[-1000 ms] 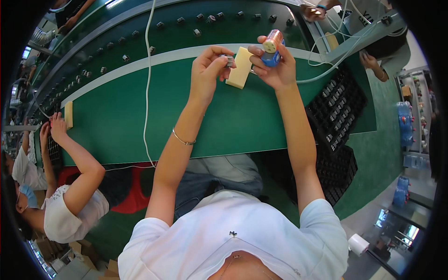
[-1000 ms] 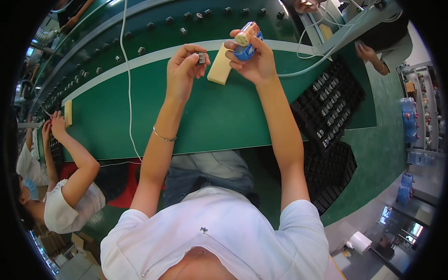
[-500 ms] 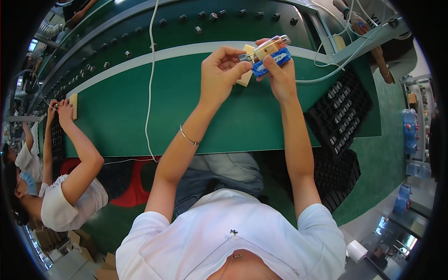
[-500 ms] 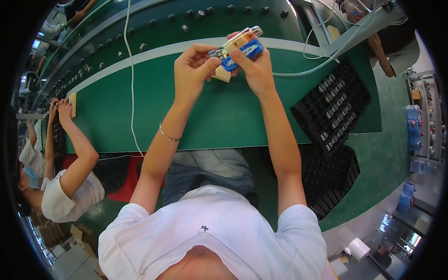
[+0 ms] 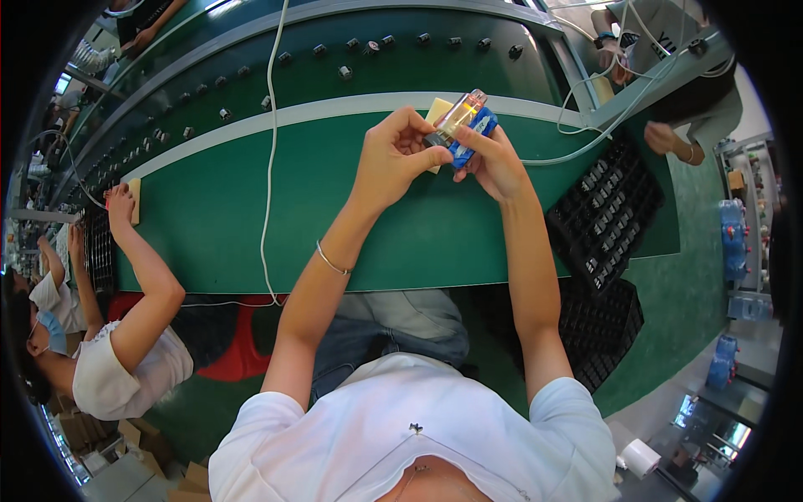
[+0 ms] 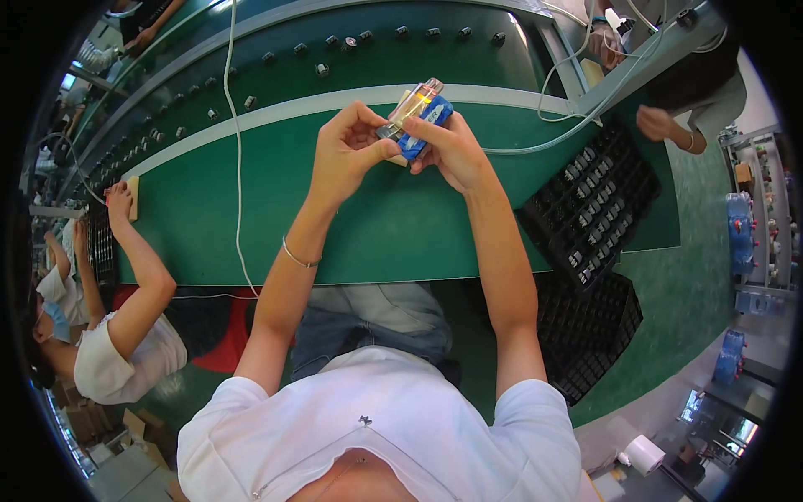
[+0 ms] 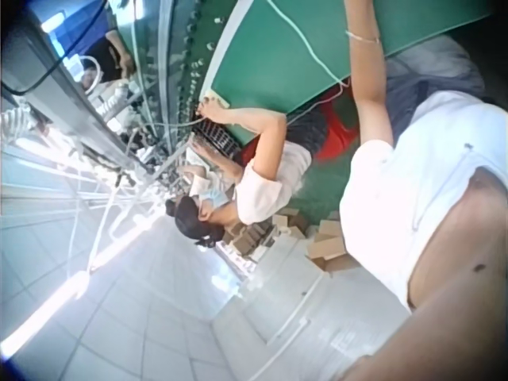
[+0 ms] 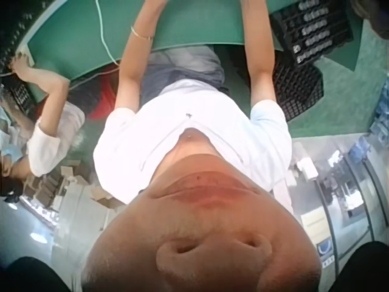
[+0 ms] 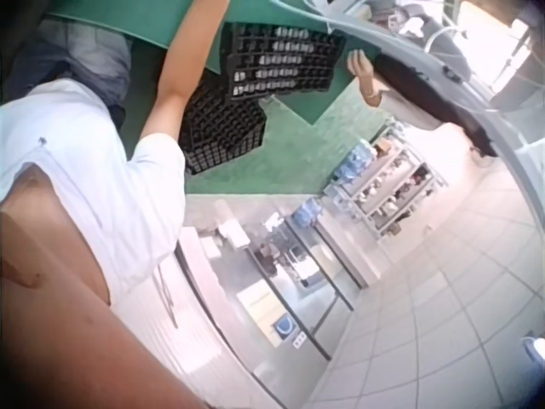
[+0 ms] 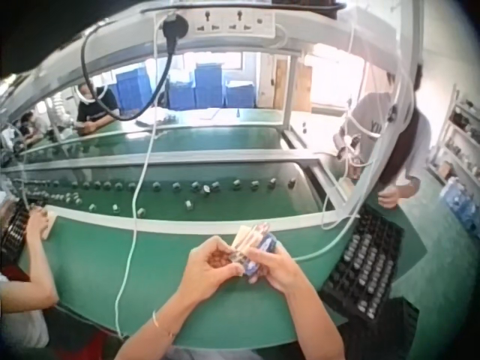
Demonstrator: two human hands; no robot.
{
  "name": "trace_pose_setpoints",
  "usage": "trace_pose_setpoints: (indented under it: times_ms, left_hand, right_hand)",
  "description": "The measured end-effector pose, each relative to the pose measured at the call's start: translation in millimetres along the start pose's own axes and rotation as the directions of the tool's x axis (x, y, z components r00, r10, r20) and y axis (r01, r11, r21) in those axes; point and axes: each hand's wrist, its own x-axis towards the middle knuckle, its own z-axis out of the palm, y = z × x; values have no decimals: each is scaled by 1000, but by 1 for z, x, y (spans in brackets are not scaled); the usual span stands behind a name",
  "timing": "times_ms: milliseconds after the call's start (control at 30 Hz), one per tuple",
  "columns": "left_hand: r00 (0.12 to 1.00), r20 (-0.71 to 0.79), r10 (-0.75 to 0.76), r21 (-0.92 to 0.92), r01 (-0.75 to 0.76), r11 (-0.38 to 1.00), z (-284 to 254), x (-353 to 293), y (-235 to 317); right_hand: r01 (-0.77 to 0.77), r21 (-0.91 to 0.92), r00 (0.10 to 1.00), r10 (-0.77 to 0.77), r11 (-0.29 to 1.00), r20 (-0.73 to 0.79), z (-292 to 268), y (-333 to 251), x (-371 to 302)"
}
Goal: Assembling small electronic components on a production line workstation.
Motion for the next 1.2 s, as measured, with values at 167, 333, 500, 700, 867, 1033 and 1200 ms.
trace_pose_setpoints:
  times_ms: [167,333,500,700,867,1033,1200]
  left_hand:
    - [988,60,-143,-286,154,946,2,5,5]
    - [982,-20,-186,-249,175,953,-4,7,-8]
    - [974,-188,123,156,-94,983,43,-9,20]
    - [828,434,354,310,-506,805,171,-23,21]
    - [704,664,253,470,-656,590,259,-10,-13]
    - [612,787,78,523,-730,440,303,1,-41]
    - [591,802,82,529,-768,361,312,5,-44]
  right_hand:
    - [-81,41,988,75,996,133,-9,4,3]
    - [-40,35,998,38,999,42,-12,1,6]
    - [208,-706,877,-449,677,-172,-28,8,16]
    - [179,-939,794,-607,294,-39,-6,33,16]
    - [210,-918,770,-635,336,-56,-8,38,13]
    - [211,-926,751,-658,314,-52,-11,42,15]
    - [191,-943,731,-680,272,-48,-15,45,17]
